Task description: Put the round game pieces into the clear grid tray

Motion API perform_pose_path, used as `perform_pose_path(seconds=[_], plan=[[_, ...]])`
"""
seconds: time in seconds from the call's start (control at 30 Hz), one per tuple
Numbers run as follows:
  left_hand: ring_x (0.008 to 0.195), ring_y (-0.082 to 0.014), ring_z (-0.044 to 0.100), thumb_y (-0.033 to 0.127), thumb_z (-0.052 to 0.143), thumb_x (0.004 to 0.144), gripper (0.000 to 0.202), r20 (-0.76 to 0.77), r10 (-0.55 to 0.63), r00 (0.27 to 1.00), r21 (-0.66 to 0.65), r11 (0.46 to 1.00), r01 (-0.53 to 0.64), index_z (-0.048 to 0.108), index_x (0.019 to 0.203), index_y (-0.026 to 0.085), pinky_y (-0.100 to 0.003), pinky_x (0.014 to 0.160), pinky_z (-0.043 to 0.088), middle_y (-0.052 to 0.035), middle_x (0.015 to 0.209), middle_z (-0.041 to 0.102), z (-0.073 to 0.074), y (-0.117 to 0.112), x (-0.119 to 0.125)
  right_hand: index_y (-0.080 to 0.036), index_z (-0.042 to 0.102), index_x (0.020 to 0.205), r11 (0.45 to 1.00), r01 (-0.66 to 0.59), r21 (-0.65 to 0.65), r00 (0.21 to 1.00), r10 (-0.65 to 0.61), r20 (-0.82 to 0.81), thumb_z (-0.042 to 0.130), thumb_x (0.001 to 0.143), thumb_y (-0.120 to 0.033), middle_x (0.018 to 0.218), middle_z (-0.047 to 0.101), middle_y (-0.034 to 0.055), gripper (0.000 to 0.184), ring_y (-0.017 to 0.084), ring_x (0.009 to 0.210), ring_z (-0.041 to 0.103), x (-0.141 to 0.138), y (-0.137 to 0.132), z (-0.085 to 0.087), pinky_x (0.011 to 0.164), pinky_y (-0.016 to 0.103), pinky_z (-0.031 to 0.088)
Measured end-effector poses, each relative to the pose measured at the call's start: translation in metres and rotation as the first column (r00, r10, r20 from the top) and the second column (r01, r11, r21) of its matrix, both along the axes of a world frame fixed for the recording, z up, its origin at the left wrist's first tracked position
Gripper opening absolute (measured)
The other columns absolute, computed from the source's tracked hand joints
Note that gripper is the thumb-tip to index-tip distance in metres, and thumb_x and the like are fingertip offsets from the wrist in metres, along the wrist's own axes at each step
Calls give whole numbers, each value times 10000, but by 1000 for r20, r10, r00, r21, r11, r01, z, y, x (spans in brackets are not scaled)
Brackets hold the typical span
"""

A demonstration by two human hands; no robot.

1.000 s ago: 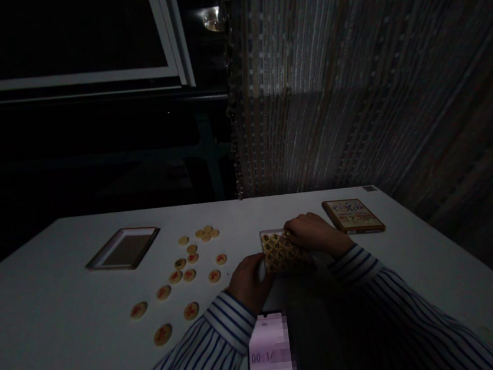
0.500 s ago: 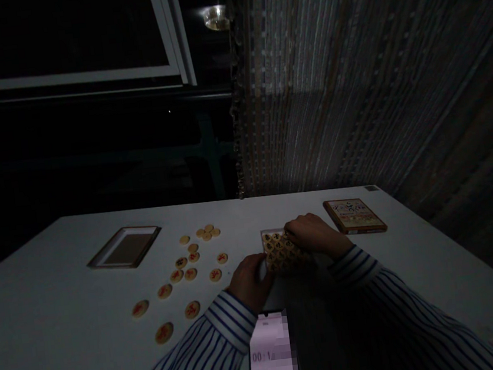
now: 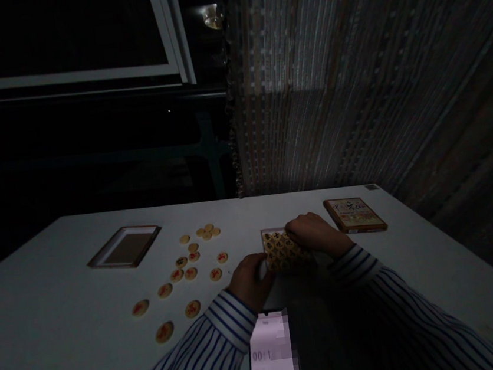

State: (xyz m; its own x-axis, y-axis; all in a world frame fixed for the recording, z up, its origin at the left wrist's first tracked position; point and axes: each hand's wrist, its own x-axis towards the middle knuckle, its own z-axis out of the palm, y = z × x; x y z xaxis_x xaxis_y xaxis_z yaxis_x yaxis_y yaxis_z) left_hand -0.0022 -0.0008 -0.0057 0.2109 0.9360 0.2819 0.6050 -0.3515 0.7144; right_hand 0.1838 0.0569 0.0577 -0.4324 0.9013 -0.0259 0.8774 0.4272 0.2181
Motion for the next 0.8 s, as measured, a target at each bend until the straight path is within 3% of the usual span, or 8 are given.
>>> perform_pose_path(seconds=[0.27,0.8], plan=[[943,-204,561,214,528,702,315,-75,-7,997,-7,1000,7,577,1002,129,-347,838,439,-105,994,621,4,-1,0,-145,622,846,1000,-8,-14,1000,8,15,377,818,-248,849,645,127,267,233,799,601,1,3,-3,665,317,404],[923,-196,572,217,531,702,298,-72,5,997,11,1000,-4,579,983,131,-339,820,454,-100,971,629,5,-2,1,-161,631,826,1000,-28,1,999,28,-19,389,812,-253,830,655,111,260,236,790,605,2,3,-4,663,324,402]])
